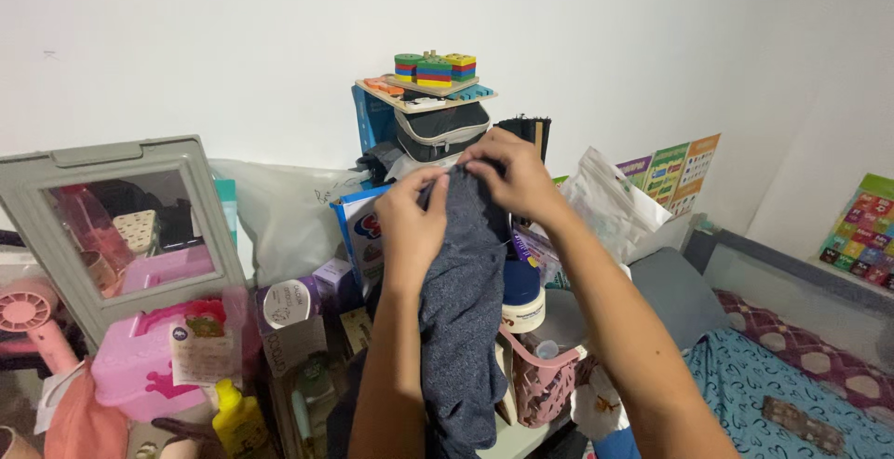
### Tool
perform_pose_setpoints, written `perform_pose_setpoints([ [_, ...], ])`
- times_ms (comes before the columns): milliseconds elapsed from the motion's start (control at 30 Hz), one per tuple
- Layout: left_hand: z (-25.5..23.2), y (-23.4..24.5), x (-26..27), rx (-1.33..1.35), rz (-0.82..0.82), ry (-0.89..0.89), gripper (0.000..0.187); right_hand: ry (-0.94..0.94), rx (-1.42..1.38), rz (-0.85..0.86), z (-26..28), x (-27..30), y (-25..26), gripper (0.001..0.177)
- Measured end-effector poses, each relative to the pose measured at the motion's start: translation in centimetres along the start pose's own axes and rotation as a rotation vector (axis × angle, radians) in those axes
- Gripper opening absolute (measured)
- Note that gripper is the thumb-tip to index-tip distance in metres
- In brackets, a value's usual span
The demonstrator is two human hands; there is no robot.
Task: The person tidies a cluttered bedroom by picking up and moving various items including a garment, a laptop, a power adapter, and a bag. They plug in a charger, place the laptop on a vanity, and then move items from a crib onto the bed.
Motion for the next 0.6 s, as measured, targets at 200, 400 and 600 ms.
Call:
perform_pose_setpoints([
  [200,1.8,-0.6,0.0,0.132,-0.012,0.176,0.019,-0.247,-0.244,0.131,-2.6,0.3,0.1,0.013],
  [400,2.8,-1.3,0.2,0.312,0.038,0.228,0.020,-0.451,-0.434,0.160,-3.8,0.8,-0.4,0.011],
  [600,1.5,-0.6,0.0,0.209,0.041,0.242,0.021,-0.328,-0.308,0.116,-2.8,0.4,0.1,0.010],
])
Point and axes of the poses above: each hand's wrist, its own x-axis away from the middle knuckle, its own y-axis out of the back of the hand, z = x × y, the point moved 1 cm from there along -x, towards the middle knuckle, and after that the axes turned 12 degrees about -z, right-handed, at the moved point
